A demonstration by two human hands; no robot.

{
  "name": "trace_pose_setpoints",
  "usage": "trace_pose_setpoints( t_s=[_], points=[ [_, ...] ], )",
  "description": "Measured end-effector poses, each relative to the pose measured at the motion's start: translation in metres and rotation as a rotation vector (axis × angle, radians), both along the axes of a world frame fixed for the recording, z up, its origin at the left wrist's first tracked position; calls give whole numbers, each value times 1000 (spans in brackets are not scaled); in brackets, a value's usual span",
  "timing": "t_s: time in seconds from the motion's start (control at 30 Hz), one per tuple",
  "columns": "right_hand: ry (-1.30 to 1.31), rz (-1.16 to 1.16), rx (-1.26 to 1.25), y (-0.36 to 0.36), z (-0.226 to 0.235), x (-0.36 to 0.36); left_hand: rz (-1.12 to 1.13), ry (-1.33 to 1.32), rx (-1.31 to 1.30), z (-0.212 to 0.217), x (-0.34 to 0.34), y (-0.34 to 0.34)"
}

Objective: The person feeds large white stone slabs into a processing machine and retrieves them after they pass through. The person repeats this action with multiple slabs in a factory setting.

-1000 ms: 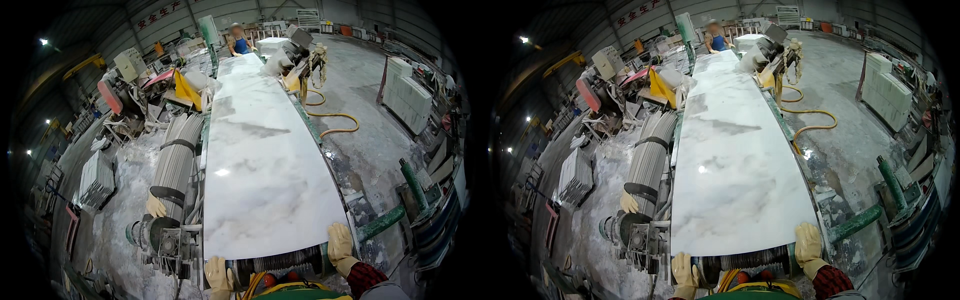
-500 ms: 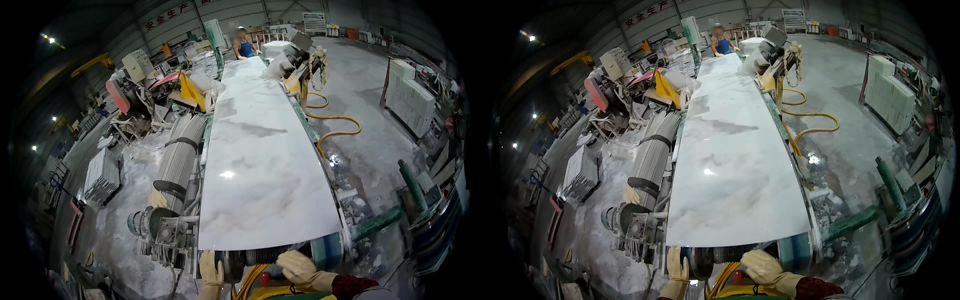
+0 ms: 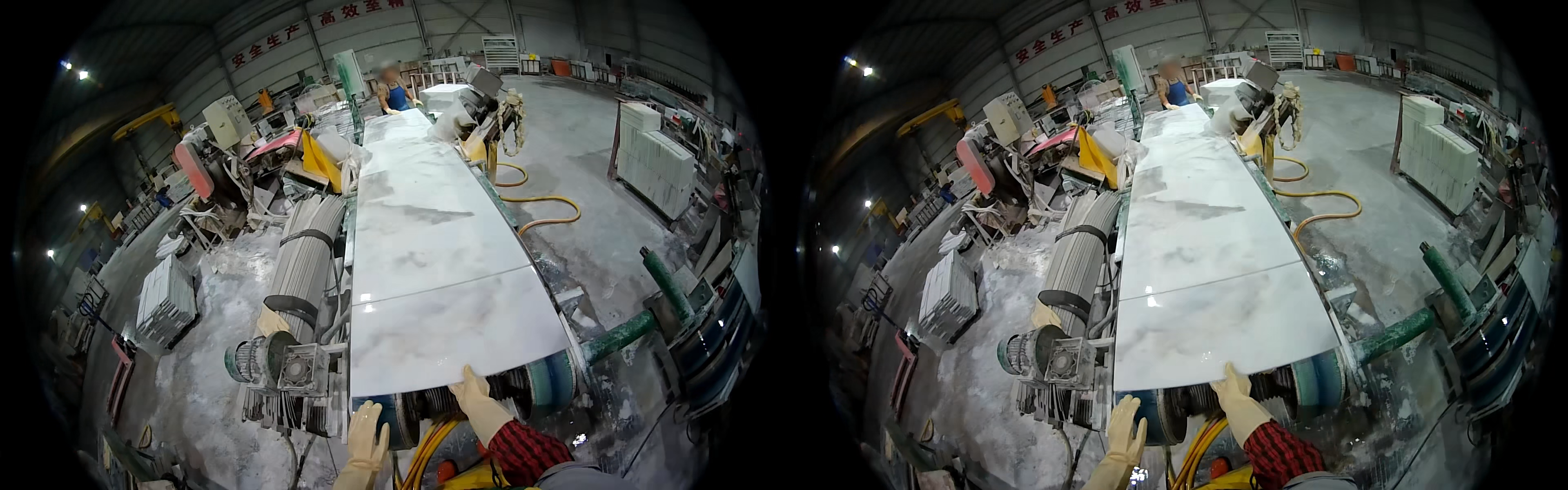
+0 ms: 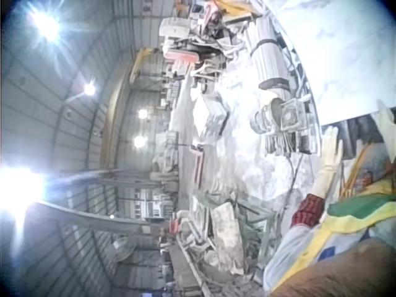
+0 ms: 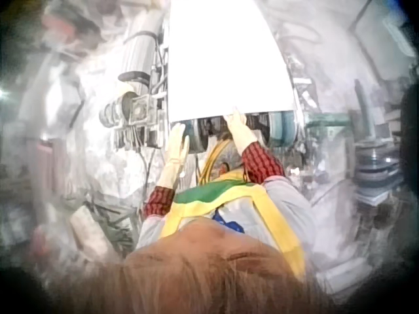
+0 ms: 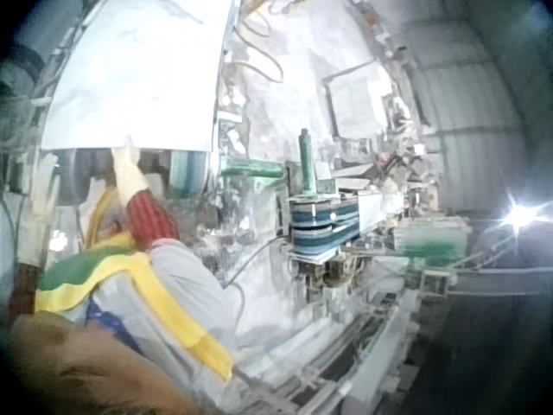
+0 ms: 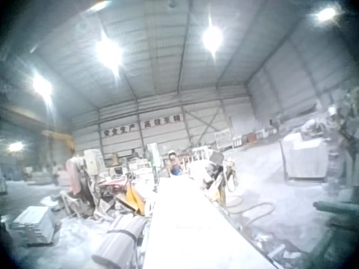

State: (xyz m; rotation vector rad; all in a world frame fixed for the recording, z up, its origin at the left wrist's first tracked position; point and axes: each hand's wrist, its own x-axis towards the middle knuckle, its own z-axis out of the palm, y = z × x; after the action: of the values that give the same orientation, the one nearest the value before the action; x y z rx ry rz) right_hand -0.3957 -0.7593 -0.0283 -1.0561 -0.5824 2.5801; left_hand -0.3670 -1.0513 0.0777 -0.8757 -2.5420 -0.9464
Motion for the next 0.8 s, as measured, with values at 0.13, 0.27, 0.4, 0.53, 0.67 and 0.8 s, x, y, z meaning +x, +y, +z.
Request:
trace_pose_setpoints(
  t_s=[0.13, 0.27, 0.4, 0.53, 0.67, 0.8],
  points=[
    [-99, 109, 16, -21, 11, 72, -179, 2, -22, 10, -28, 6],
    [-222, 123, -22, -45, 16, 180, -279, -5, -220, 4, -57, 45],
    [-177, 147, 783, -74, -103, 267, -306, 93, -375, -24, -86, 75],
    [-296, 614, 816, -57, -115, 287, -321, -211, -611, 21, -120, 125],
    [-54, 367, -124, -52, -102, 259, -429, -434, -696, -13, -157, 109],
    [-120, 453, -215, -39, -59, 263, -395, -443, -607, 36, -107, 88]
  ],
)
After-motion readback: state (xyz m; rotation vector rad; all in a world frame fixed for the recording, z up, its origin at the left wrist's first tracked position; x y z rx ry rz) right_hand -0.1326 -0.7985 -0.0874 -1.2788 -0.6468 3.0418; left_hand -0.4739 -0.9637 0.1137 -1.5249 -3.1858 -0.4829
